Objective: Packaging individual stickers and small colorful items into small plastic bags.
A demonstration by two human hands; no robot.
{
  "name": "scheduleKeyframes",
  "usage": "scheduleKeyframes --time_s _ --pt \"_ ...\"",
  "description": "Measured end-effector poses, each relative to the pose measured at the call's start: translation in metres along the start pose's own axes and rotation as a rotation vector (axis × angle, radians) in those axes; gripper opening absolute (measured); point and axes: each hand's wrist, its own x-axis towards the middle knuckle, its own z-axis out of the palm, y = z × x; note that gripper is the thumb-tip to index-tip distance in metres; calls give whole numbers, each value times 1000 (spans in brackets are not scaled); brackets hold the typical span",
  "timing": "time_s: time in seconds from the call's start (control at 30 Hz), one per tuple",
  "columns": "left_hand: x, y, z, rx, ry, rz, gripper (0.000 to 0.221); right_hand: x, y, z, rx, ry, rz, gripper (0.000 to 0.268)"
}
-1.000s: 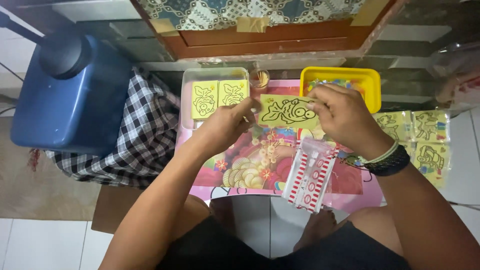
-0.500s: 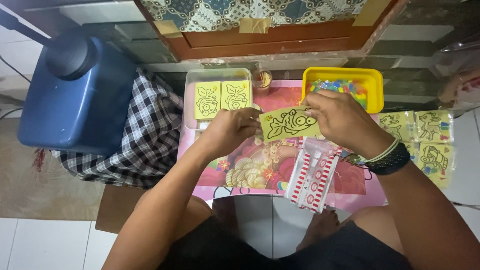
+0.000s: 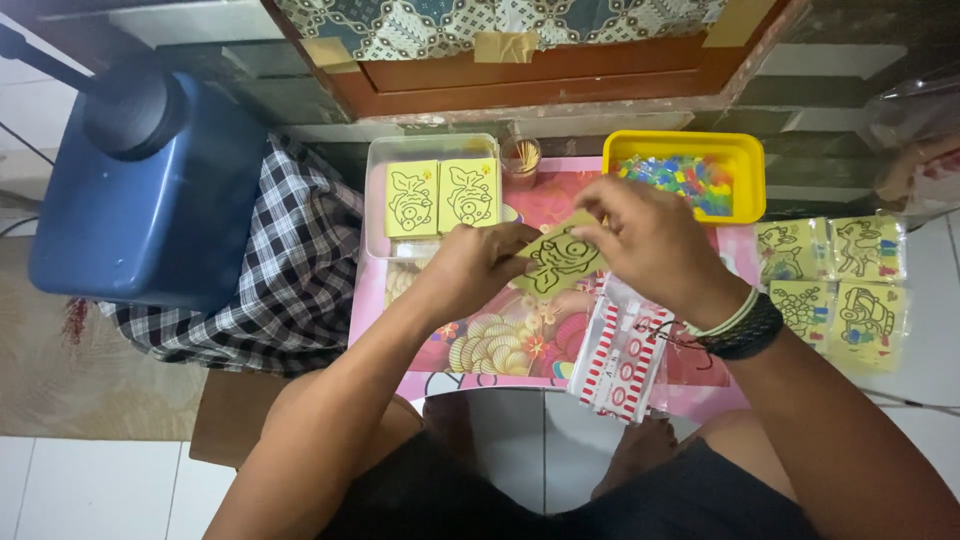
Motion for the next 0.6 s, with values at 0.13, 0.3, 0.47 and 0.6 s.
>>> scheduleKeyframes --time_s 0.13,0.3,0.47,0.6 --pt "3 -8 7 -149 151 -41 32 -2 7 0 258 242 121 23" --pt "5 -8 14 -190 190 -41 33 -2 -12 7 310 296 132 17" --pt "5 -5 15 -190 200 -34 34 -4 -21 4 308 309 105 16" --pt "5 -1 11 -245 185 -35 35 -4 -22 1 305 325 84 15"
